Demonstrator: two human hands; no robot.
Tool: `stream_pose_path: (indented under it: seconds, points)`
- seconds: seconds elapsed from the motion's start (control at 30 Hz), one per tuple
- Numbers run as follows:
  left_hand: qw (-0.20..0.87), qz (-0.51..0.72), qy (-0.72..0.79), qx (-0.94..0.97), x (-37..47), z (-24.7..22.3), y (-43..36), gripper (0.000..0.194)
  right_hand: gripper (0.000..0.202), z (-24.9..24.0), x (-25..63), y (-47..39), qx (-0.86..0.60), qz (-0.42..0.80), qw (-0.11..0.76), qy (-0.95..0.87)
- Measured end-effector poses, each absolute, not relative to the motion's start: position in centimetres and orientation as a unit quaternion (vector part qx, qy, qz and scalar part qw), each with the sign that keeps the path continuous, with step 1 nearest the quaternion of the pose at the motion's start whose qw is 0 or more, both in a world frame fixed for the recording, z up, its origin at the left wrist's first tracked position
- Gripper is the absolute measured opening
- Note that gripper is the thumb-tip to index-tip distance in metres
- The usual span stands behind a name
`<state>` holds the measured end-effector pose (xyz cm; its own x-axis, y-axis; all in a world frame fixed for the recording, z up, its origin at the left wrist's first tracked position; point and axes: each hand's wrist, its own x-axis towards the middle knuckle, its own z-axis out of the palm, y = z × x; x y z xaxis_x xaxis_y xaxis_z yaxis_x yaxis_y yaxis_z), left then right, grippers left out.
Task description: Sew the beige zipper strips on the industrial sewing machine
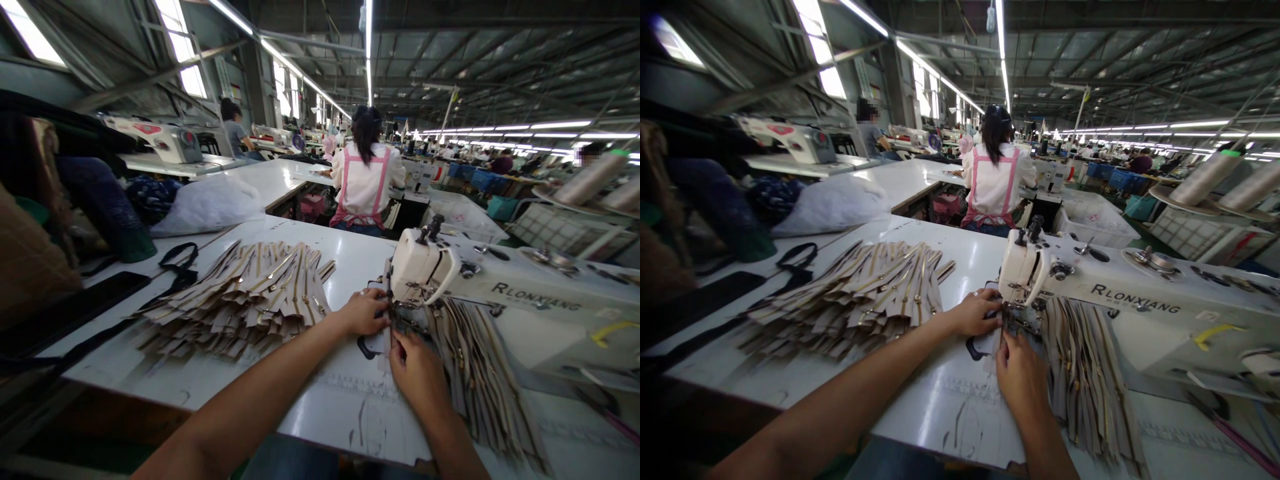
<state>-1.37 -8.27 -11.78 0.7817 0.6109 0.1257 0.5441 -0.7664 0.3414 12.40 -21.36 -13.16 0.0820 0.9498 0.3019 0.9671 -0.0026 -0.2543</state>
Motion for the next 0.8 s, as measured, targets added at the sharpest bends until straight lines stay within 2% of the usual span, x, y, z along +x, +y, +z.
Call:
stream_pose_path:
  seconds: [0.17,0.33,0.53,0.8]
  points:
    - [0.140,0.125,0.312,0.931,-1.1,-11.5,-8.6,0.034,0.032,-13.5,12.4,-21.3,-0.708,-0.038,0.190,-0.679]
    - [0.121,0.133,0.355,0.917,-1.2,-10.3,-9.4,0.036,0.032,-13.7,12.6,-21.3,-0.695,-0.039,0.216,-0.685]
    - [0.239,0.116,0.185,0.946,-1.5,-10.2,-9.2,0.024,0.030,-14.2,13.4,-21.5,-0.667,-0.007,0.281,-0.690]
    - [0.253,0.138,0.139,0.947,-1.3,-11.3,-8.6,0.019,0.011,-14.2,13.8,-21.7,-0.645,0.021,0.320,-0.694]
